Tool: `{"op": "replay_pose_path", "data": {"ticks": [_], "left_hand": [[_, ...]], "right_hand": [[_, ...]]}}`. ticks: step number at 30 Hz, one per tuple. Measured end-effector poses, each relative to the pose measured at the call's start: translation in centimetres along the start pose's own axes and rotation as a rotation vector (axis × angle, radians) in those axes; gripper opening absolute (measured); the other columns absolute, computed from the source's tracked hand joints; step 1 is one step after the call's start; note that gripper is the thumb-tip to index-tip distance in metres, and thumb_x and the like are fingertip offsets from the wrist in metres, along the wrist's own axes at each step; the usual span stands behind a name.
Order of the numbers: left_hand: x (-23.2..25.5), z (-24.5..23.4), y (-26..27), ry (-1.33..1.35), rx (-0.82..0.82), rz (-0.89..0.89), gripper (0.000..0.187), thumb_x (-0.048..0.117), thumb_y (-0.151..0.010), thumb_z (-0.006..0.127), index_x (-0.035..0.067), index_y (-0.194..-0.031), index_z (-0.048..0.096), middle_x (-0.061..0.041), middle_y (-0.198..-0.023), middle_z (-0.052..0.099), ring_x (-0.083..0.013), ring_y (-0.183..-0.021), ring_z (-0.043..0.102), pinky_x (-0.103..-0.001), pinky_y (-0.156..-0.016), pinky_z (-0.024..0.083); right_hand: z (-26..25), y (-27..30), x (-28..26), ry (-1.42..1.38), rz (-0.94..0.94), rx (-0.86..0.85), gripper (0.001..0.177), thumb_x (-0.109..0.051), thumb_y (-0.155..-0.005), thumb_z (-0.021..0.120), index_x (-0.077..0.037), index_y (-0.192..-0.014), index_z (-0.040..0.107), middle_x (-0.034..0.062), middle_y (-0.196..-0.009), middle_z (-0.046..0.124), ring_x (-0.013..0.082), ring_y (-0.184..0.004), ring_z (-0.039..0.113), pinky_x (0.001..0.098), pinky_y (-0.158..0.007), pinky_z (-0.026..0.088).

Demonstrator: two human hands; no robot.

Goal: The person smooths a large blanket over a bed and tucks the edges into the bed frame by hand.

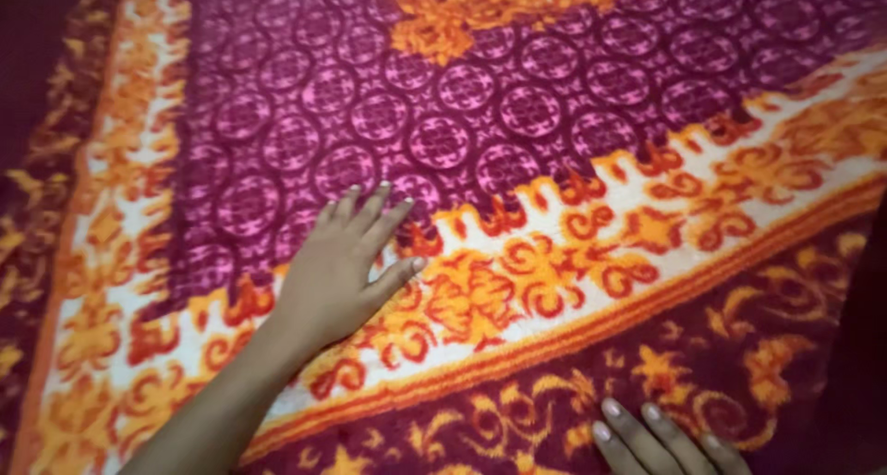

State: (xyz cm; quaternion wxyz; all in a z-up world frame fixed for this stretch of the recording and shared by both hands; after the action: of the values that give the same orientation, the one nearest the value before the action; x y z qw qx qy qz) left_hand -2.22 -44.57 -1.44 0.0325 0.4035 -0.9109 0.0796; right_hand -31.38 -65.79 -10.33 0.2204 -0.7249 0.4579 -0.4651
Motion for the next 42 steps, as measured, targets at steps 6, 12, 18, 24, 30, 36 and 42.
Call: {"op": "replay_pose_path", "data": {"ticks": [6, 12, 18, 24, 30, 36, 42], "left_hand": [[-0.6, 0.0, 0.8, 0.012, 0.087, 0.024, 0.072, 0.064, -0.098, 0.046, 0.017, -0.152, 0.048, -0.018, -0.16, 0.041, -0.0433, -0.148, 0.033, -0.052, -0.121, 0.024], [1.0, -1.2, 2.0, -0.118, 0.245, 0.138, 0.066, 0.057, -0.099, 0.052, 0.008, -0.144, 0.057, -0.021, -0.149, 0.055, -0.044, -0.135, 0.051, -0.051, -0.111, 0.04], [4.6, -0.5, 3.7, -0.537, 0.148, 0.263, 0.019, 0.027, -0.105, 0.054, 0.012, -0.104, 0.066, -0.008, -0.106, 0.071, -0.0239, -0.098, 0.072, -0.04, -0.076, 0.059], [5.3, 0.5, 3.5, -0.556, 0.216, 0.048, 0.013, 0.022, -0.1, 0.056, 0.014, -0.105, 0.065, -0.009, -0.096, 0.072, -0.0262, -0.083, 0.075, -0.041, -0.065, 0.059], [5.8, 0.2, 6.5, -0.56, 0.527, -0.105, 0.018, 0.024, -0.094, 0.055, 0.012, -0.102, 0.066, -0.006, -0.096, 0.069, -0.026, -0.085, 0.07, -0.043, -0.067, 0.055], [5.0, -0.2, 7.3, -0.507, 0.572, -0.088, 0.014, 0.019, -0.096, 0.056, 0.011, -0.102, 0.067, -0.008, -0.099, 0.068, -0.0268, -0.089, 0.066, -0.042, -0.074, 0.053], [4.8, -0.8, 7.7, -0.401, 0.609, -0.105, 0.014, 0.017, -0.098, 0.058, 0.009, -0.099, 0.069, -0.009, -0.099, 0.07, -0.0296, -0.091, 0.066, -0.044, -0.074, 0.053]], "right_hand": [[-2.2, -4.1, 0.7, -0.133, 0.179, 0.156, 0.052, -0.044, -0.113, 0.029, -0.014, -0.122, 0.072, 0.0032, -0.123, 0.074, 0.0183, -0.115, 0.064, 0.0408, -0.113, 0.031], [-5.5, -7.4, 1.2, -0.374, 0.531, 0.031, 0.042, -0.035, -0.106, 0.046, -0.008, -0.121, 0.073, 0.0078, -0.127, 0.072, 0.0239, -0.124, 0.063, 0.0437, -0.117, 0.032], [-9.7, -6.8, 2.2, -0.578, 0.505, -0.172, 0.038, -0.021, -0.091, 0.069, -0.001, -0.122, 0.072, 0.0176, -0.133, 0.068, 0.0343, -0.128, 0.06, 0.0487, -0.114, 0.037], [-14.5, -0.7, 6.5, -0.712, 0.858, -0.107, 0.019, -0.007, -0.092, 0.073, -0.003, -0.111, 0.074, 0.0157, -0.119, 0.074, 0.028, -0.111, 0.071, 0.039, -0.097, 0.056], [-11.6, 8.0, 16.0, -1.013, 1.443, -0.061, 0.018, -0.004, -0.1, 0.06, 0.002, -0.114, 0.07, 0.0104, -0.104, 0.075, 0.0211, -0.093, 0.073, 0.0368, -0.084, 0.061], [1.1, 13.9, 15.3, -1.896, 1.563, 0.106, 0.018, 0.007, -0.1, 0.049, 0.009, -0.106, 0.065, 0.0178, -0.097, 0.072, 0.0273, -0.08, 0.072, 0.0409, -0.074, 0.062], [2.2, 12.0, 11.6, -2.032, 1.758, 0.472, 0.025, -0.013, -0.102, 0.052, 0.0, -0.116, 0.068, 0.0107, -0.114, 0.074, 0.0232, -0.105, 0.071, 0.0366, -0.1, 0.055]]}}
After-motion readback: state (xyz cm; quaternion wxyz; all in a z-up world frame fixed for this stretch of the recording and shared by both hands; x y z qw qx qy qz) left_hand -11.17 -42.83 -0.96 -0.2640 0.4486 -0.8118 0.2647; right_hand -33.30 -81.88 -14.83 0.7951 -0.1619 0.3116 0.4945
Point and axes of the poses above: each hand's wrist, its own y-axis away from the middle knuckle, its own z-axis out of the palm, x = y × z, the point moved 9 cm from there along -y, towards the middle knuckle
